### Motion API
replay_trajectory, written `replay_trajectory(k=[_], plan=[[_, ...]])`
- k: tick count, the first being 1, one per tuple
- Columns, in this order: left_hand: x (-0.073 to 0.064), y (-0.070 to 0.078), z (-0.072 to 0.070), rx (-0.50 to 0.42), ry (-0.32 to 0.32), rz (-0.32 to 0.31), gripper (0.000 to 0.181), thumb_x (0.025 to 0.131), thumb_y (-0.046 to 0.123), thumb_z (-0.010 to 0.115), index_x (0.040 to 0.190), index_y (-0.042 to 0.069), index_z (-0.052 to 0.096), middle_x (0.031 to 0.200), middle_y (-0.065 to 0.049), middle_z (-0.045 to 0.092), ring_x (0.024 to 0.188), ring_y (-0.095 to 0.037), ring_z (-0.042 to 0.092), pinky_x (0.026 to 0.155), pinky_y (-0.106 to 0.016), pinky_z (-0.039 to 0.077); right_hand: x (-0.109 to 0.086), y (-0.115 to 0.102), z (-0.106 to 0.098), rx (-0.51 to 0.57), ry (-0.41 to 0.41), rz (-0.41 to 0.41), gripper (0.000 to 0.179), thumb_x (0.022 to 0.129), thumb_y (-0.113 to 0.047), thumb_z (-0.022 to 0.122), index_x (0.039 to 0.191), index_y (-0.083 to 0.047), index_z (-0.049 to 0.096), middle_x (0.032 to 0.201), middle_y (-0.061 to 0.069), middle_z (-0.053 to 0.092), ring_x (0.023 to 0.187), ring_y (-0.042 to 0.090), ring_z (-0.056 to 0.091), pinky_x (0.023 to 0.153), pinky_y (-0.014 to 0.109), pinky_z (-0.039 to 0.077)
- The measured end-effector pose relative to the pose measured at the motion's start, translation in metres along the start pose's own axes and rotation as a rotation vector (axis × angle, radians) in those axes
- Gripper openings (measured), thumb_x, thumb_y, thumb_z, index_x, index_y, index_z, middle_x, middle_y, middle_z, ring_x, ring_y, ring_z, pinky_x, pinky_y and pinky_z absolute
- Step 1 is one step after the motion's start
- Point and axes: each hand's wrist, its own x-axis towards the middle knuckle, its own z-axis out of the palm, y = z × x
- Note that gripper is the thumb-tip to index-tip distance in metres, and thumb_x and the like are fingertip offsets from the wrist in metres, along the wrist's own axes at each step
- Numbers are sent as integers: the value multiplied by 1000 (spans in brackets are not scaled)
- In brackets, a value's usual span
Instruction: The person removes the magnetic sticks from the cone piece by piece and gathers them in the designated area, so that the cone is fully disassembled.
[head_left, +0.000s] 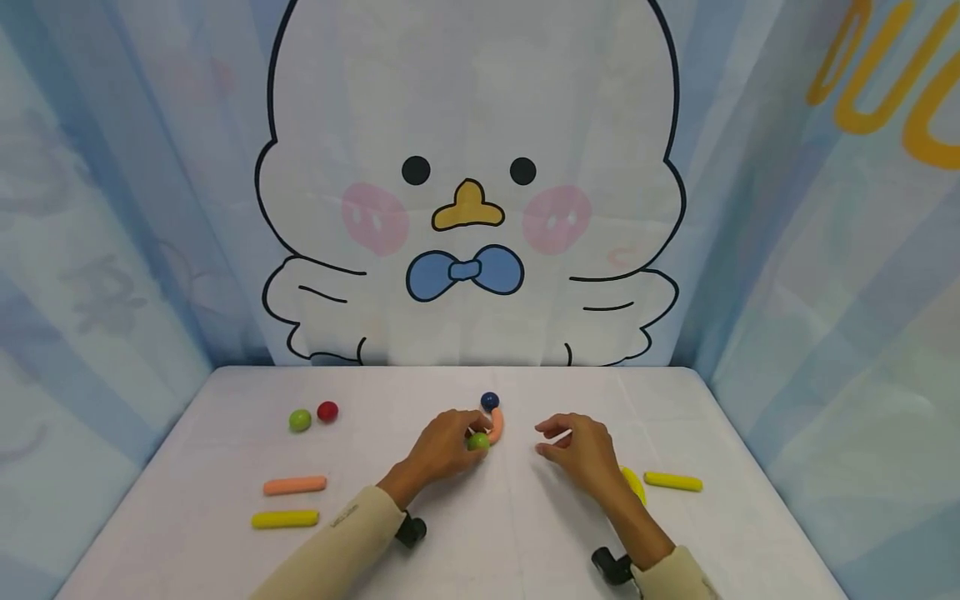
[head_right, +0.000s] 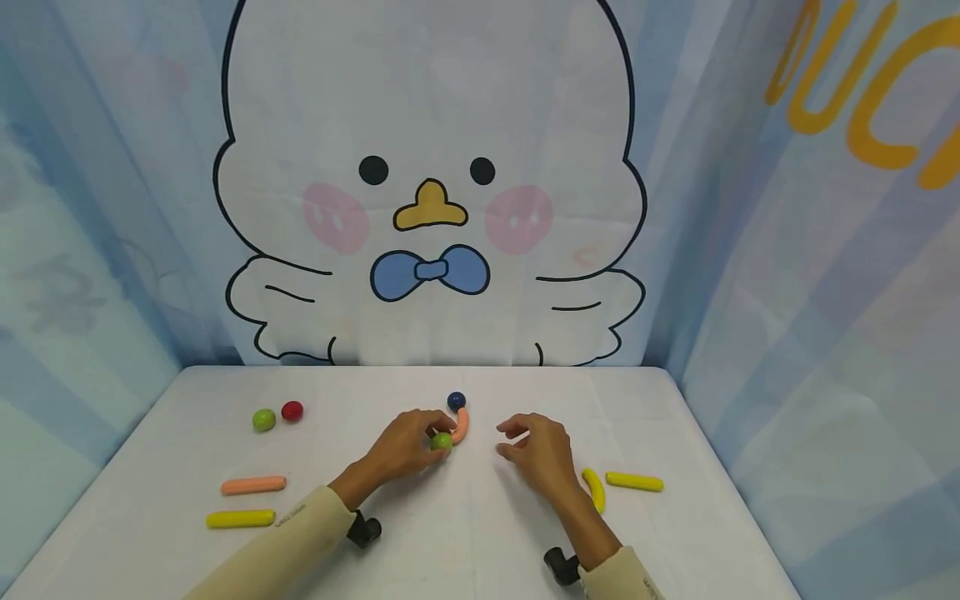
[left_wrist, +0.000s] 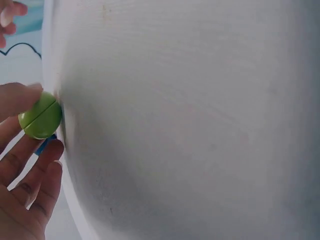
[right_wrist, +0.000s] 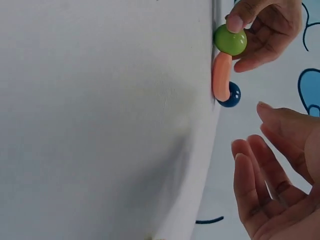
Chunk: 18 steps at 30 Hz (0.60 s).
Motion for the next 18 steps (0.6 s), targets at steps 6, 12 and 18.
replay_trajectory(k=[6,12,18], plan=[[0,-1,0,11,-28,2,33,91,11,82,123,16,75,115,-1,78,105,-20,68,97,-43,57,17,-8,21,71,-21,-57,23,85,-13,90,107,-16,83,101,1,80,82,12,72,75,29,62],[-1,-3,1,40,21,14,30,87,18,88,115,14,78,108,-2,78,99,-19,63,87,-36,55,31,-14,38,124,-36,-64,20,87,-14,89,105,-16,83,107,4,80,87,16,75,76,31,63],[-2,-5,3,59,72,16,25,84,21,91,105,15,79,98,-1,76,91,-15,59,81,-33,51,39,-20,52,116,-24,-60,19,85,-17,91,101,-10,83,103,7,80,89,18,73,79,35,58]])
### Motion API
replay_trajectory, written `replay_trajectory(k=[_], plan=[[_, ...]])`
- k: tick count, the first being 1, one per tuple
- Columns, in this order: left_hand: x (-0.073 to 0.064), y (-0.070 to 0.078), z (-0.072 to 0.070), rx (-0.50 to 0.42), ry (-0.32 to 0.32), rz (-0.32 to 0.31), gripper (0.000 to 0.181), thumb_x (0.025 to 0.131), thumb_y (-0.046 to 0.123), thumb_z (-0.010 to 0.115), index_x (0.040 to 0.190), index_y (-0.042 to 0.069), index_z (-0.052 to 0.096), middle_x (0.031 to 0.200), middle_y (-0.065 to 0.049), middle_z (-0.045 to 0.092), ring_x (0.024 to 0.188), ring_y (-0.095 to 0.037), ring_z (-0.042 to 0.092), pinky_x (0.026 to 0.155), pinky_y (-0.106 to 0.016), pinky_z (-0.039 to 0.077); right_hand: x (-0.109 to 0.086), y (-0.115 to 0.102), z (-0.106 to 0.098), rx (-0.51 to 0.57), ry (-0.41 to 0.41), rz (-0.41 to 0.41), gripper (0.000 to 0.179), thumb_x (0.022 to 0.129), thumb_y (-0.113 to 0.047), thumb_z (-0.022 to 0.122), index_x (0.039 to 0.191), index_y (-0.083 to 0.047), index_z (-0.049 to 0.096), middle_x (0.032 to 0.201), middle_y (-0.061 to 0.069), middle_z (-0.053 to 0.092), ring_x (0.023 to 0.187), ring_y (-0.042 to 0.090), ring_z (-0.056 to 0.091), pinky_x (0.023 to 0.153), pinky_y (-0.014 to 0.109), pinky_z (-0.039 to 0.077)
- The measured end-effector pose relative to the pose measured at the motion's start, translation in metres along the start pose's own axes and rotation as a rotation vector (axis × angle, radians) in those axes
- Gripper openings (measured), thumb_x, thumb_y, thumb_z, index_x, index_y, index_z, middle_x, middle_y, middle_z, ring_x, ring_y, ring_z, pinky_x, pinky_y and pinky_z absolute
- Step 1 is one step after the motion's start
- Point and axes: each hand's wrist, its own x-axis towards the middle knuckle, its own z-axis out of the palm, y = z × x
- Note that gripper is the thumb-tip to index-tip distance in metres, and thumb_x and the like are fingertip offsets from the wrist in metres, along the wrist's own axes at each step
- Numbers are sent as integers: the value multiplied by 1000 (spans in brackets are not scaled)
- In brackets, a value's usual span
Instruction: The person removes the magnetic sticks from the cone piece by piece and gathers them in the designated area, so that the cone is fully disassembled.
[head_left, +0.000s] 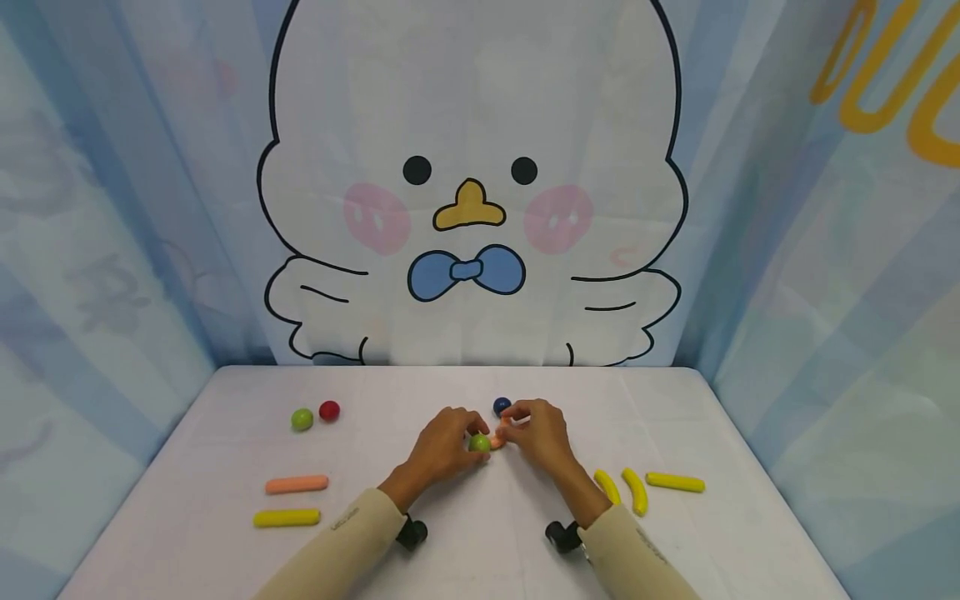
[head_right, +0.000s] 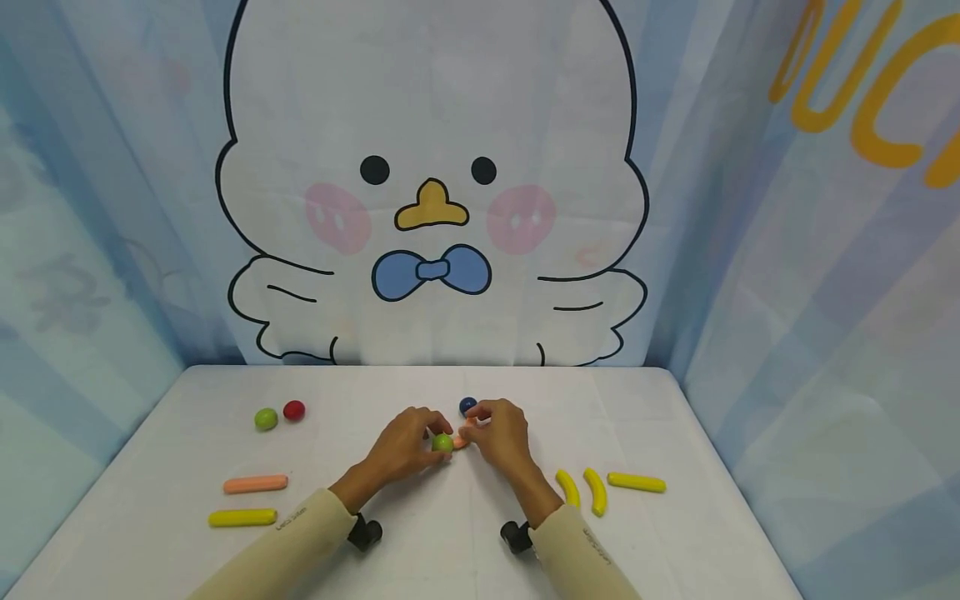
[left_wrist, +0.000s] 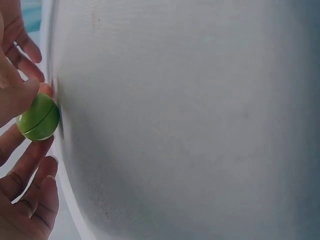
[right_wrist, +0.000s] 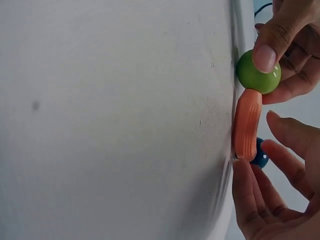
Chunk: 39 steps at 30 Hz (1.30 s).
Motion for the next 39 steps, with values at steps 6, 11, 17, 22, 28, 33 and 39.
replay_trajectory(k=[6,11,17,22,28,33,39], plan=[[0,1,0,-24,-8,-7,24,83,20,92,103,15,79,96,0,77,89,-15,61,80,-33,51,4,-3,10,-34,20,19,20,82,-17,93,97,-9,82,98,6,80,98,24,69,90,46,54],[-2,3,-3,-77,-50,-45,23,86,14,89,108,13,80,102,0,79,90,-17,64,82,-33,52,5,-5,12,-46,33,40,18,81,-16,93,94,-11,83,96,5,80,98,25,70,90,47,54],[-8,1,-7,-120,-80,-49,28,86,3,86,113,9,80,108,-4,79,92,-19,69,84,-34,55,5,-7,13,-43,42,44,18,80,-15,94,95,-12,83,97,5,81,100,26,71,88,46,53],[-16,1,-11,-124,-80,-50,31,86,0,85,115,8,79,112,-4,78,94,-18,69,87,-35,56,4,-8,13,-35,44,57,18,80,-13,93,95,-12,83,97,5,80,97,24,69,87,44,52],[-28,0,-23,-130,-39,-67,33,86,0,85,117,10,78,113,-1,74,98,-19,70,90,-39,59,4,-10,14,-34,26,91,18,82,-14,93,97,-12,83,99,4,79,92,21,64,81,38,49],[-36,-4,-36,-105,0,-65,35,86,-1,85,118,12,78,109,1,71,98,-17,70,89,-38,58,3,-11,13,-22,20,103,18,83,-14,92,99,-12,83,100,5,78,91,21,63,79,35,48],[-47,-14,-49,-80,40,-128,38,86,0,86,117,20,78,108,5,68,99,-14,68,87,-31,56,2,-9,12,-12,11,73,18,84,-13,90,100,-11,83,101,6,77,86,19,61,72,32,45]])
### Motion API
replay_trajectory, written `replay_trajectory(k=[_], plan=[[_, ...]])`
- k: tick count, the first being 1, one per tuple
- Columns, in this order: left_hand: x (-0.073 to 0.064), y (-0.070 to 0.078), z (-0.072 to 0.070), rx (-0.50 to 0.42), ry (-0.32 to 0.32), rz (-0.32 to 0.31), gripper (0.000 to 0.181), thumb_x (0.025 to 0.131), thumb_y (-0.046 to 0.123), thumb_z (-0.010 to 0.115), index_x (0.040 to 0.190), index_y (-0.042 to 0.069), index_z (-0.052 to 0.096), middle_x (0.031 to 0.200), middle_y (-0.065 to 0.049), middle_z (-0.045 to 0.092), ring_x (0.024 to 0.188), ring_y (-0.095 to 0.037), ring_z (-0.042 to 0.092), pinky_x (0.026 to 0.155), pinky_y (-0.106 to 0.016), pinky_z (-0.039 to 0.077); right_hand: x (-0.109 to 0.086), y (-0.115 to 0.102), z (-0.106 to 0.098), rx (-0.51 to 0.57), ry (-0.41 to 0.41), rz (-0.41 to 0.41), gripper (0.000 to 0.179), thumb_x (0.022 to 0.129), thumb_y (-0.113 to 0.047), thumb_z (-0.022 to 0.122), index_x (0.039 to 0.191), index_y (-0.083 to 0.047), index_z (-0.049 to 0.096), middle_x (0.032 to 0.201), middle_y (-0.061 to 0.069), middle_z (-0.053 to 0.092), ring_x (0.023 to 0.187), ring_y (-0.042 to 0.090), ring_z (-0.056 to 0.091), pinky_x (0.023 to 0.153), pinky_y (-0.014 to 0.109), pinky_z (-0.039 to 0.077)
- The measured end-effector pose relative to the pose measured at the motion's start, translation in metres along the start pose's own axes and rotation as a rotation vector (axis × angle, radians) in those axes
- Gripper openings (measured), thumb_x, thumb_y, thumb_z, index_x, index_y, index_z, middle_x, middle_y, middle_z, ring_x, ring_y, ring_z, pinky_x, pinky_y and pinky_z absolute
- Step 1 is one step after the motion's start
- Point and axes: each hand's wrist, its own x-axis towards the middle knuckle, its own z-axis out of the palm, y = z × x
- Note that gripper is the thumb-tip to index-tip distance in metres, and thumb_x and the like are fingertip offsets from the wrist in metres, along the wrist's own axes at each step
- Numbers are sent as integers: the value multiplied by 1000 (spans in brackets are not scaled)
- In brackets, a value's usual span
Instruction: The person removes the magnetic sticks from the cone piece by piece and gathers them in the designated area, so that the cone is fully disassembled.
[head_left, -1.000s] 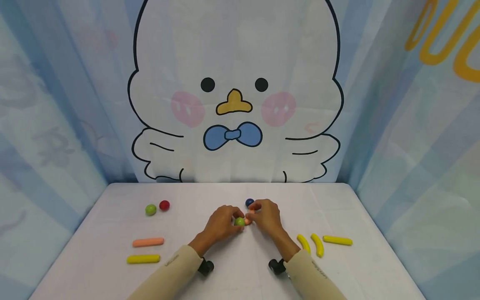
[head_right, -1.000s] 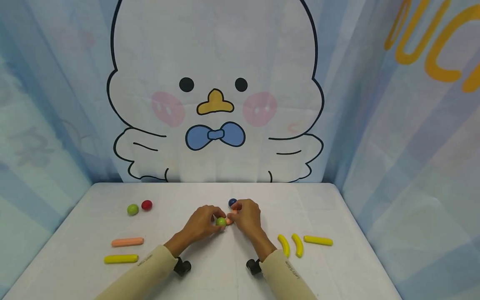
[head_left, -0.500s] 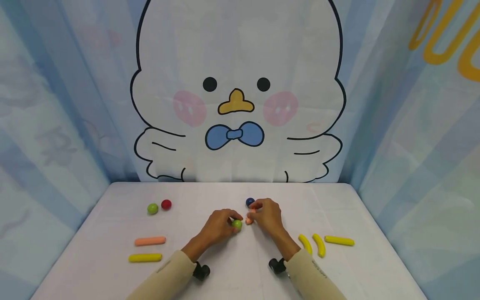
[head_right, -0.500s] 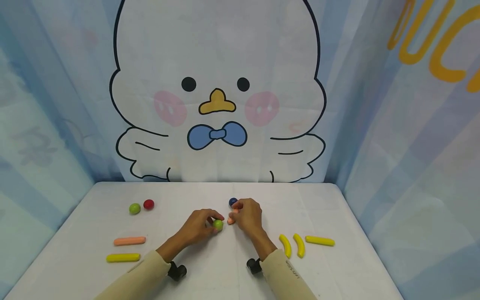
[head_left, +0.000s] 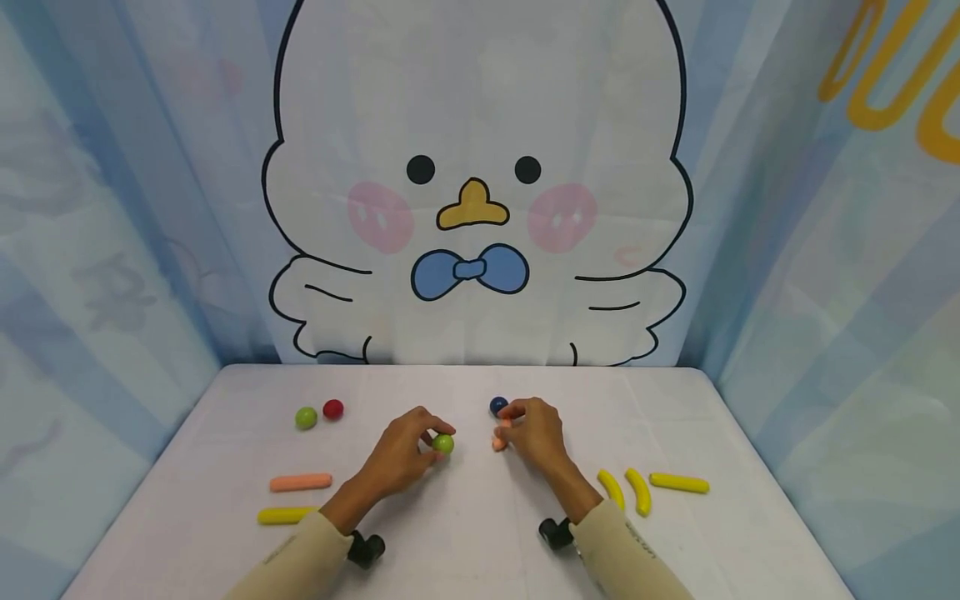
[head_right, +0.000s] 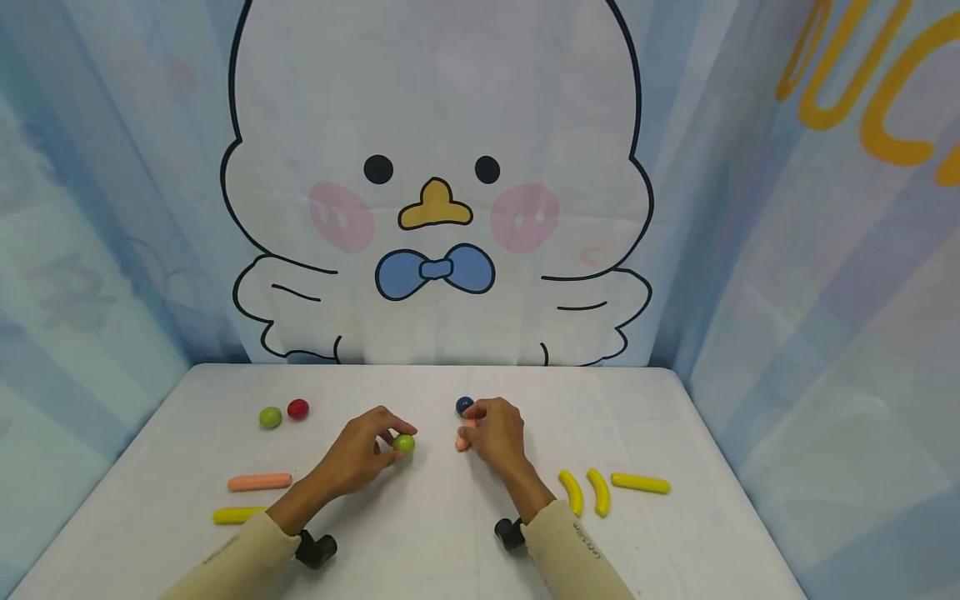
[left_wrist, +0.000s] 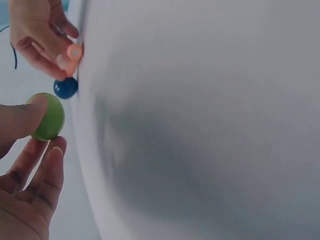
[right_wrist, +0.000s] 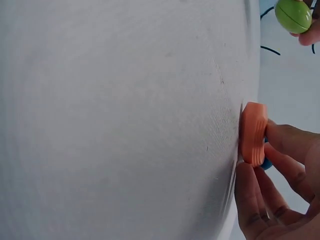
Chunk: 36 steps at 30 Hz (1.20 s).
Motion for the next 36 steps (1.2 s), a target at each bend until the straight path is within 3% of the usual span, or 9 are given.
replay_trajectory(k=[7,16,26,30,36], plan=[[-10,-15,-19,2,35,-59,42,84,0,87,118,24,77,108,9,67,100,-11,67,83,-26,55,-1,0,-2,20,-10,-8,18,84,-10,90,100,-10,82,101,6,76,80,17,60,69,30,45],[-22,-41,-51,53,73,-88,41,87,1,85,123,20,76,114,1,69,104,-18,68,82,-26,55,0,1,-2,22,-14,-4,18,84,-11,90,100,-11,82,101,5,76,79,15,62,70,30,47],[-35,-71,-82,109,103,-147,37,90,2,82,125,10,75,117,-7,71,103,-24,68,87,-41,60,0,1,-2,36,-21,0,18,84,-9,90,99,-11,82,101,5,75,77,15,62,69,30,49],[-39,-80,-90,105,111,-169,35,90,2,81,125,6,74,117,-12,72,103,-28,70,94,-51,60,-1,0,-2,35,-23,6,18,83,-8,90,99,-11,82,101,5,76,77,15,63,70,29,49],[-41,-91,-99,155,117,-237,38,90,0,81,126,5,73,120,-18,71,104,-33,67,97,-55,59,0,0,-1,37,-30,8,18,84,-8,90,99,-11,82,102,5,75,78,13,65,69,28,50]])
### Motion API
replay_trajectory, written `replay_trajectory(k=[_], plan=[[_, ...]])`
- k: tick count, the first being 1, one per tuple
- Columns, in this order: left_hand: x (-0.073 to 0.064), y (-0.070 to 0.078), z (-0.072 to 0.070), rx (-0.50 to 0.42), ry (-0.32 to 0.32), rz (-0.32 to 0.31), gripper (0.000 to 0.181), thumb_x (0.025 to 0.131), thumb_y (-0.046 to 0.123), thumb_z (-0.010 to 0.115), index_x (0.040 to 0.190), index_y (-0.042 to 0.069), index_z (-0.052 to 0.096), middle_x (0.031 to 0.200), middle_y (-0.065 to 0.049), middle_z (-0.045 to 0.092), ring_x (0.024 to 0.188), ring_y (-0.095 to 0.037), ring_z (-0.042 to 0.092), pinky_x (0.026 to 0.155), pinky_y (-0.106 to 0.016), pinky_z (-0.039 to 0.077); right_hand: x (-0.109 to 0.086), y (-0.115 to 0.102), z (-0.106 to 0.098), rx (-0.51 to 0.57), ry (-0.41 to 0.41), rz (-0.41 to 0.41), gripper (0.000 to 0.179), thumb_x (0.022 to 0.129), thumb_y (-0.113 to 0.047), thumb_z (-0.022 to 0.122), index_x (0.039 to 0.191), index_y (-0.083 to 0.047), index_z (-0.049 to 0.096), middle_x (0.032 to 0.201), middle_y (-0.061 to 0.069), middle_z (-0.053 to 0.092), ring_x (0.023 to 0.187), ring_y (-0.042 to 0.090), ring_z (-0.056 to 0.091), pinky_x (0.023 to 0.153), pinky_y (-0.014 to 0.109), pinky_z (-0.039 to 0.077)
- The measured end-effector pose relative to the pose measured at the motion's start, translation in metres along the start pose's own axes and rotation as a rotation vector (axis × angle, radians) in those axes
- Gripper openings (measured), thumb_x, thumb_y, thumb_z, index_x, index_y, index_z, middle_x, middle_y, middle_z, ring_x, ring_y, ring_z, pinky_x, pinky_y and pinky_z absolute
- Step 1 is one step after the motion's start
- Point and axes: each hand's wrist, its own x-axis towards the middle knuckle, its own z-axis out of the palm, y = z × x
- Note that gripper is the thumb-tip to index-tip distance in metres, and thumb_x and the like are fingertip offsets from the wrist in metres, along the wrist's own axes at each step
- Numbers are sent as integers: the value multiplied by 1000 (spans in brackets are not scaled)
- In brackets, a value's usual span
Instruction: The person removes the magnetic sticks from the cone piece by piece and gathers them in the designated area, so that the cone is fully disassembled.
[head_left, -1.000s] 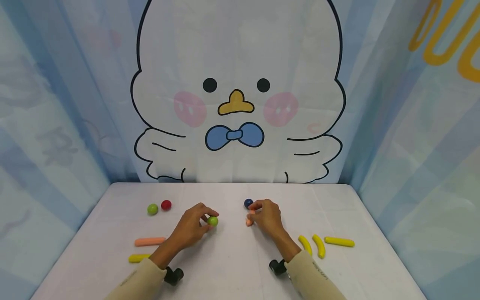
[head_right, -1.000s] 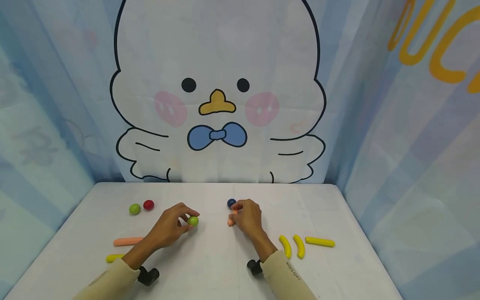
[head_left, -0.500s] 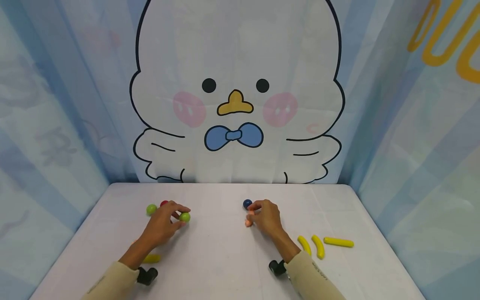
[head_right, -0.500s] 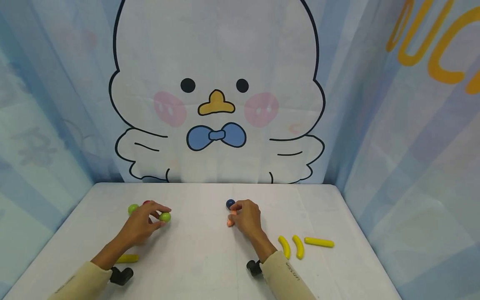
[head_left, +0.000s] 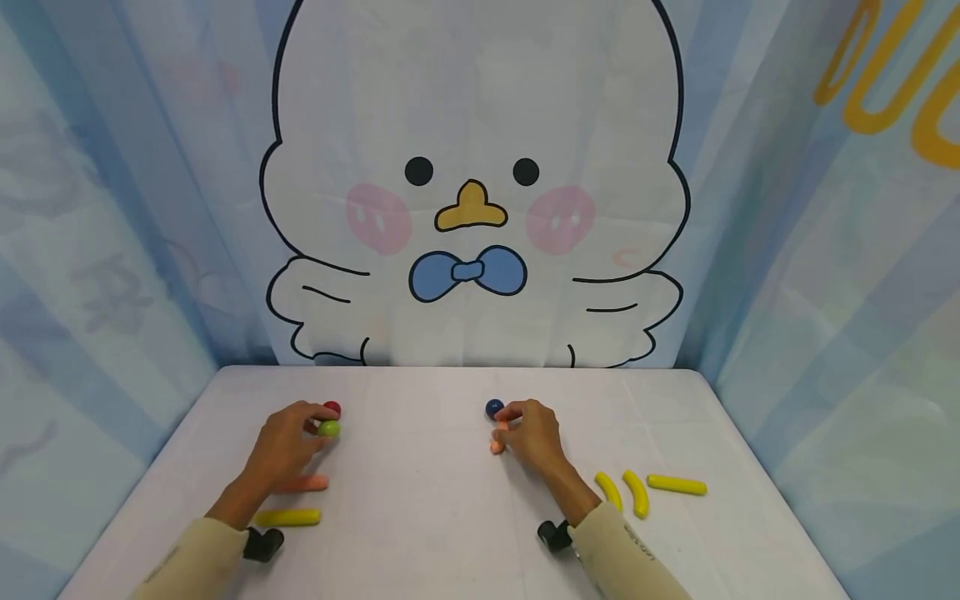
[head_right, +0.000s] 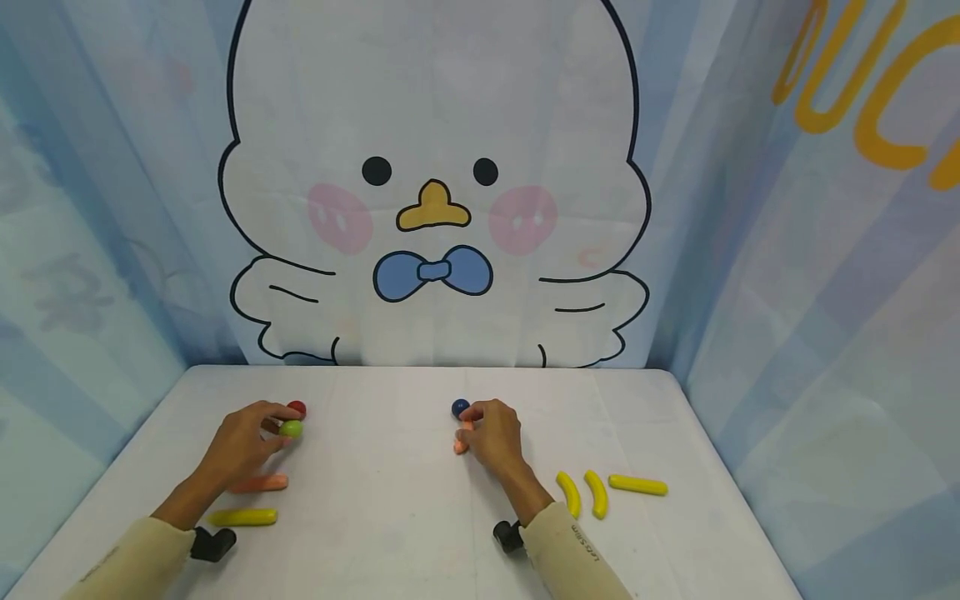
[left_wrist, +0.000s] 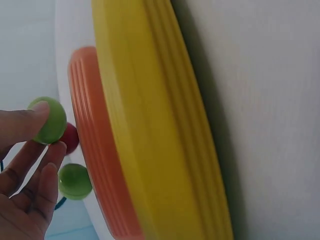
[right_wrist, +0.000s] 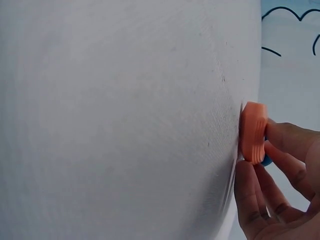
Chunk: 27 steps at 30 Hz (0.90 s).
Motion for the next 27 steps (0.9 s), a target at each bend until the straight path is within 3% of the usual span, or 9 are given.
replay_trajectory(k=[8,16,27], plan=[[3,-9,2,66,-5,-29,37,88,0,82,124,2,74,122,-23,69,107,-37,64,102,-60,55,0,0,1,-5,3,2,17,84,-8,90,98,-11,81,100,4,75,77,13,64,68,28,50],[2,-6,4,59,-39,-87,39,91,3,81,128,2,71,127,-24,68,115,-41,62,106,-61,53,-1,1,0,-7,12,-30,16,84,-8,89,99,-10,82,98,5,75,78,14,62,70,30,50],[0,-3,4,116,11,-31,42,88,5,85,127,3,72,122,-23,69,110,-39,64,101,-60,55,1,2,-1,15,-7,-33,15,85,-7,88,98,-11,81,97,3,76,76,11,68,70,30,53]])
